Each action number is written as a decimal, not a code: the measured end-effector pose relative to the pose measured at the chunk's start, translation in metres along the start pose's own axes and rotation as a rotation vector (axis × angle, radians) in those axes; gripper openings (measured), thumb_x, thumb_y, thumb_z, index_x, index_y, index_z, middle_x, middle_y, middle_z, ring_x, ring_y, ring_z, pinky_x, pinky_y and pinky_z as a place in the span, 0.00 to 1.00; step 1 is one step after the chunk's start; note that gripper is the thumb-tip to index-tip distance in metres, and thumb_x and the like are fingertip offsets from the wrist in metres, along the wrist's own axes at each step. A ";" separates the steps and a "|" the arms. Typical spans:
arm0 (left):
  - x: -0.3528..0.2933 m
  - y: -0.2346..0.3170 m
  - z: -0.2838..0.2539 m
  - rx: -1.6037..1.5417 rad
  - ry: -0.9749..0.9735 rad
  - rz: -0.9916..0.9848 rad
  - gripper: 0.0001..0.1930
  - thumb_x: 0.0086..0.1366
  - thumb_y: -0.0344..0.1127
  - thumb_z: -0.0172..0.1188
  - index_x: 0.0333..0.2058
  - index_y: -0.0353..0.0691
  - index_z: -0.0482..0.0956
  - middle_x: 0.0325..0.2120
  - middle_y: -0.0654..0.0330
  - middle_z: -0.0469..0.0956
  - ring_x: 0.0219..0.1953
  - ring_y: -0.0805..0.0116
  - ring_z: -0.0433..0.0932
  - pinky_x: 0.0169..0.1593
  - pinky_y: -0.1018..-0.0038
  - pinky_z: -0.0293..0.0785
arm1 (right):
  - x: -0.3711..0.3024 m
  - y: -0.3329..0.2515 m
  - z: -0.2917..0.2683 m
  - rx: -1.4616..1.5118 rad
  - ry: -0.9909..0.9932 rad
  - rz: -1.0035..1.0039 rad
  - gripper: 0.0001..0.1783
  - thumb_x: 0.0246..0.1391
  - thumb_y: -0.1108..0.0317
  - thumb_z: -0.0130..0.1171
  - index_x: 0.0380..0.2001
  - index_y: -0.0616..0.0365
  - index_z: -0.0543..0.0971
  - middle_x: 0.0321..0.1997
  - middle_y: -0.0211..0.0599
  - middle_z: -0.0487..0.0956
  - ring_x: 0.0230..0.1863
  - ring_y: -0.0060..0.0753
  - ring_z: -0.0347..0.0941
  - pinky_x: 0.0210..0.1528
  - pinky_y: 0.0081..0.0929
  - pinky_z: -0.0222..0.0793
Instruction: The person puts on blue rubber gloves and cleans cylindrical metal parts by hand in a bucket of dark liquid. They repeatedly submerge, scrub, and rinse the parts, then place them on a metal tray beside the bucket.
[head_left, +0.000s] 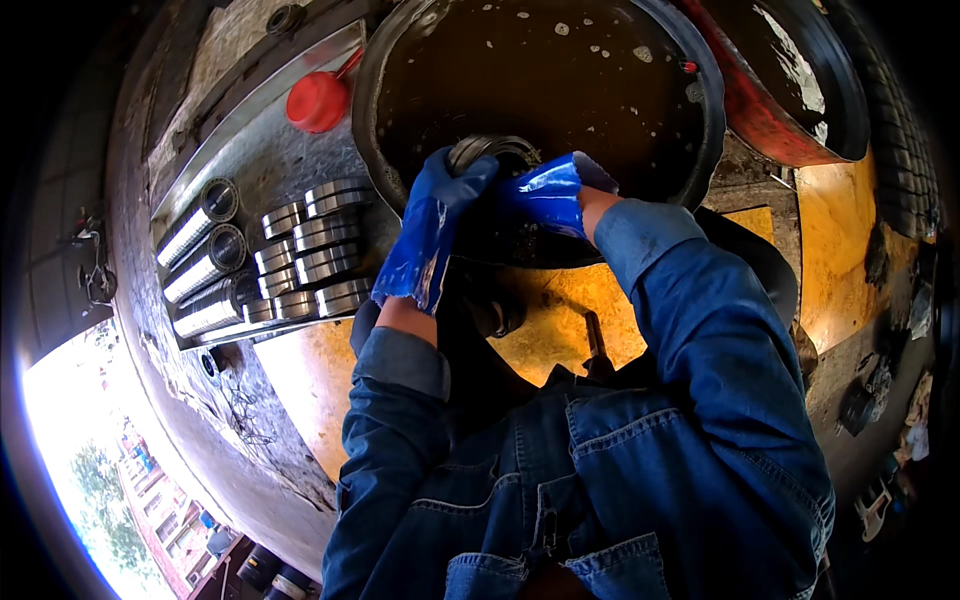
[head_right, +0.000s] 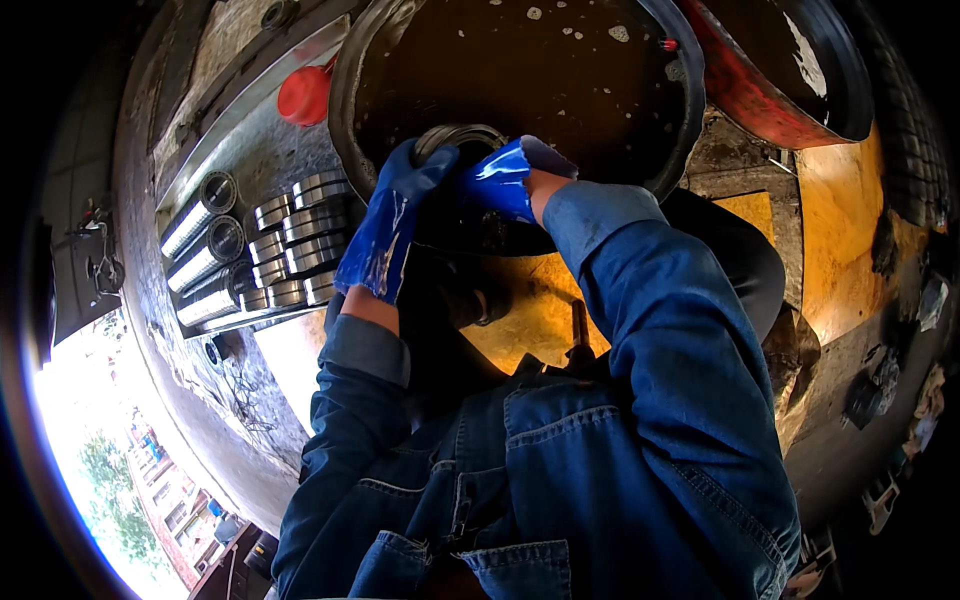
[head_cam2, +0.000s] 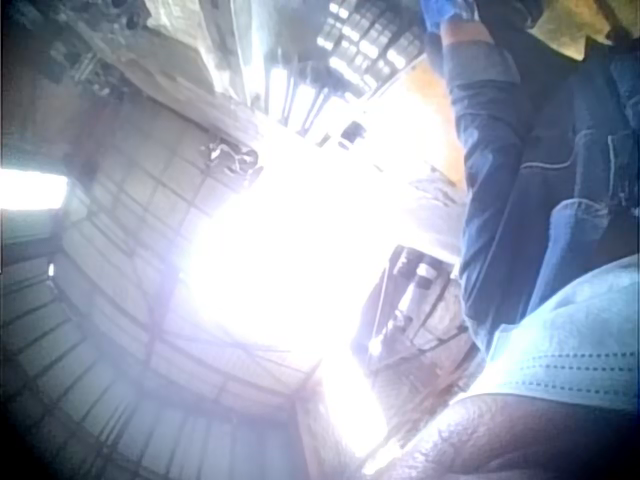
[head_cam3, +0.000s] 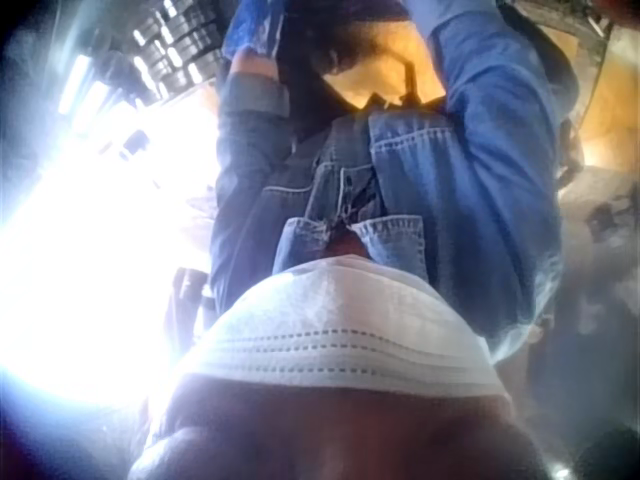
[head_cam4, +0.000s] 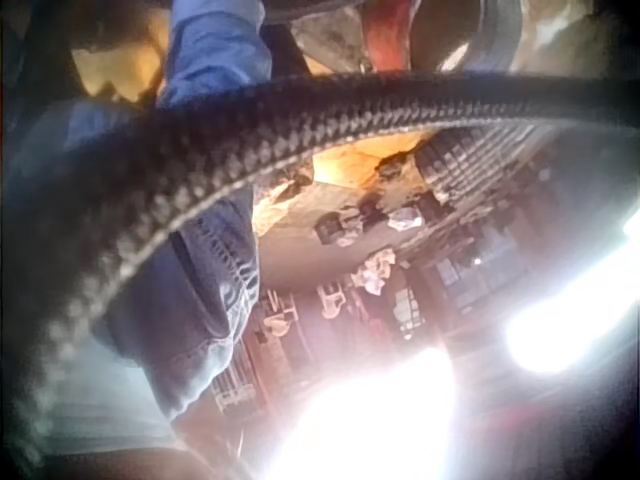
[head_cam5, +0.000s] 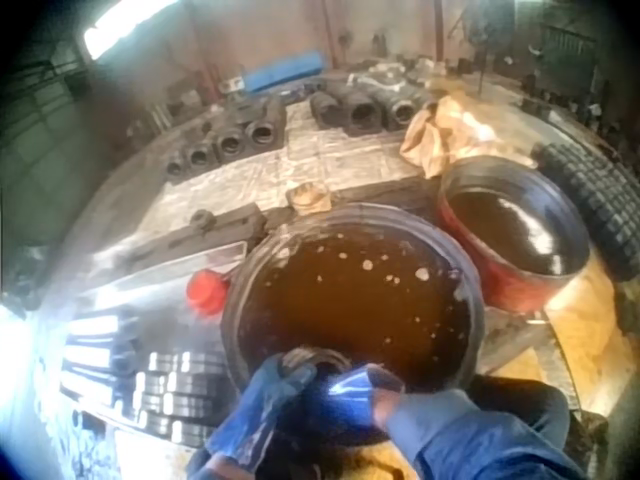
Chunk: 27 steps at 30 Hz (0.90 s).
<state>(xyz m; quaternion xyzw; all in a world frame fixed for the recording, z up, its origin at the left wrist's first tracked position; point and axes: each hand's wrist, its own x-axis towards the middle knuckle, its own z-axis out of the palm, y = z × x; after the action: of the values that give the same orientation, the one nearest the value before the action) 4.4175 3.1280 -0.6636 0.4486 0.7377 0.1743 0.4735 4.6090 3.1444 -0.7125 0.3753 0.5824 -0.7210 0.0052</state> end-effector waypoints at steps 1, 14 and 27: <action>0.000 0.002 0.001 -0.013 -0.019 0.008 0.37 0.62 0.53 0.73 0.60 0.29 0.74 0.50 0.47 0.82 0.53 0.57 0.81 0.60 0.66 0.75 | 0.000 0.001 0.000 0.015 -0.002 0.005 0.20 0.67 0.68 0.56 0.60 0.57 0.76 0.59 0.47 0.78 0.61 0.40 0.75 0.64 0.33 0.69; -0.002 0.001 0.002 -0.017 0.009 0.036 0.37 0.62 0.50 0.74 0.60 0.28 0.73 0.50 0.47 0.82 0.52 0.58 0.82 0.60 0.66 0.75 | 0.000 0.004 0.006 -0.039 0.108 -0.110 0.20 0.66 0.68 0.57 0.60 0.58 0.75 0.58 0.47 0.78 0.60 0.39 0.75 0.63 0.33 0.68; 0.011 -0.014 0.004 -0.025 0.004 0.084 0.37 0.61 0.51 0.74 0.60 0.29 0.74 0.50 0.47 0.82 0.53 0.58 0.81 0.60 0.66 0.75 | 0.002 0.006 0.036 -0.264 0.468 -0.617 0.21 0.63 0.69 0.61 0.58 0.58 0.75 0.58 0.49 0.78 0.60 0.43 0.75 0.65 0.34 0.68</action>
<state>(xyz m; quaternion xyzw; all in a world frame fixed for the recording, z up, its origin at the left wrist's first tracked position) 4.4119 3.1284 -0.6810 0.4727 0.7171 0.2041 0.4697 4.5906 3.1129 -0.7170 0.3331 0.7407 -0.5029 -0.2958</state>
